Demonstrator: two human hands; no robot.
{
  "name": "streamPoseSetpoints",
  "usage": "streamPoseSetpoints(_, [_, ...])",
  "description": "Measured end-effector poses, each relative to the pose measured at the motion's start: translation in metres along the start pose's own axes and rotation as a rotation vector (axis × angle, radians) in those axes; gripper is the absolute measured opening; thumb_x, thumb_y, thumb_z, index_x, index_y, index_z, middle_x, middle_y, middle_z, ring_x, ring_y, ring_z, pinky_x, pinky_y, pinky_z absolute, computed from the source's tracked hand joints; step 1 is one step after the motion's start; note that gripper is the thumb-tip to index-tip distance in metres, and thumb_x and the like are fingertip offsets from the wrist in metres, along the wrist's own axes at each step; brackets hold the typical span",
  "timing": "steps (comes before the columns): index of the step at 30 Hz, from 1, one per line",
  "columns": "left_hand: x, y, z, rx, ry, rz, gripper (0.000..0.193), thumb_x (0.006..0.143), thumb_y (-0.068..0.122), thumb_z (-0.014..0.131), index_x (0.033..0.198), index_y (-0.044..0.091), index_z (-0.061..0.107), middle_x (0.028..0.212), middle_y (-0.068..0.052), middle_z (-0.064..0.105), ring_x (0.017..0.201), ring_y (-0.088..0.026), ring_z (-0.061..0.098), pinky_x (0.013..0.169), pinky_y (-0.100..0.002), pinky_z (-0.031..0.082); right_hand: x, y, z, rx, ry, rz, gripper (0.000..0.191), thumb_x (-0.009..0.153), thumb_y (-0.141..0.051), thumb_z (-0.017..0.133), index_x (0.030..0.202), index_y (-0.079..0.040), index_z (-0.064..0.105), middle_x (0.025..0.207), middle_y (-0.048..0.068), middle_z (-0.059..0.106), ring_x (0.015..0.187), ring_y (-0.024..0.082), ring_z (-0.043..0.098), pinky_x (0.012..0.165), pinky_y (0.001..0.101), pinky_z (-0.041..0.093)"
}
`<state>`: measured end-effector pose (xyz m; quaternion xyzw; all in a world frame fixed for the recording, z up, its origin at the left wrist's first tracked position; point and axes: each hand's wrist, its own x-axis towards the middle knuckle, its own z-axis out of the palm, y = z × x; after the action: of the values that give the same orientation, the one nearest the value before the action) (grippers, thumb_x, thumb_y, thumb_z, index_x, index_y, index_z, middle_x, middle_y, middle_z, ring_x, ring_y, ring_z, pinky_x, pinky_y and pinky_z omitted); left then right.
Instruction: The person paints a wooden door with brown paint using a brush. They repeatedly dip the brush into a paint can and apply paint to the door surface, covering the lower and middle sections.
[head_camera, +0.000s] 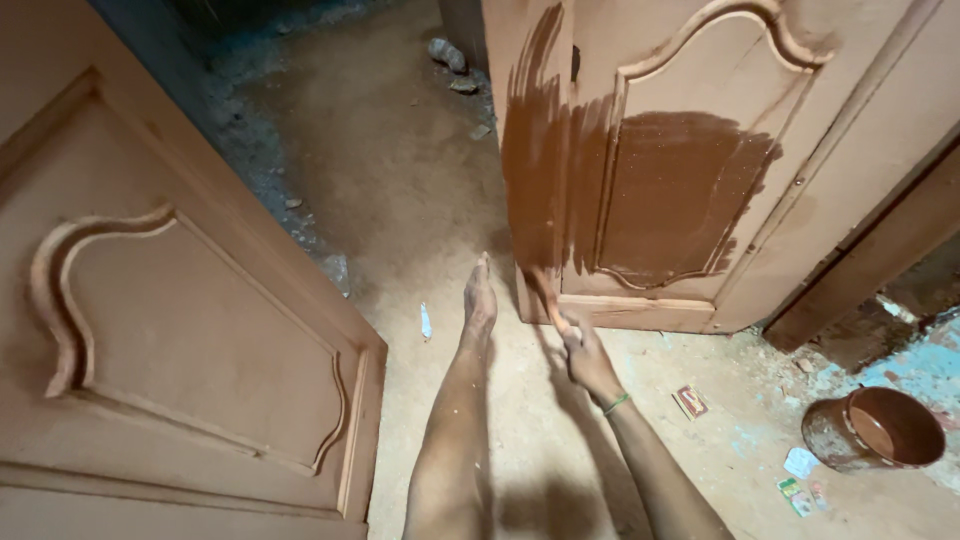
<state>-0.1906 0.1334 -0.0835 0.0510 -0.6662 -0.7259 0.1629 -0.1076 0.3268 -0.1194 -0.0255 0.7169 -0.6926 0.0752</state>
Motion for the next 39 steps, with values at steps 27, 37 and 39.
streamPoseSetpoints(27, [0.018, -0.052, 0.014, 0.124, 0.002, 0.008, 0.066, 0.106, 0.046, 0.032, 0.152, 0.000, 0.045, 0.162, -0.014, 0.042, 0.153, -0.025, 0.035, 0.125, -0.034, 0.024, 0.017, 0.045, -0.004, -0.141, 0.157, -0.198, 0.037, 0.105, -0.022, 0.051, 0.140, -0.010, 0.054, 0.119, 0.012, 0.067, 0.104, 0.021, 0.061, 0.091, 0.0341, 0.050])
streamPoseSetpoints(37, [0.022, -0.064, 0.037, 0.153, 0.026, -0.067, 0.065, 0.106, 0.046, 0.032, 0.152, 0.002, 0.044, 0.162, -0.013, 0.041, 0.152, -0.024, 0.034, 0.124, -0.034, 0.023, 0.007, -0.030, -0.029, 0.422, -0.071, -0.350, 0.043, 0.108, -0.028, 0.043, 0.149, -0.015, 0.037, 0.073, -0.005, 0.040, 0.050, 0.004, 0.033, 0.042, 0.0212, 0.029])
streamPoseSetpoints(39, [0.021, -0.061, 0.038, 0.143, -0.003, -0.006, 0.066, 0.107, 0.047, 0.030, 0.153, 0.002, 0.042, 0.164, -0.013, 0.039, 0.154, -0.024, 0.033, 0.125, -0.034, 0.022, 0.022, -0.011, -0.024, 0.383, -0.068, -0.288, 0.041, 0.109, -0.028, 0.041, 0.148, -0.016, 0.038, 0.072, -0.004, 0.041, 0.052, 0.005, 0.035, 0.043, 0.0219, 0.031])
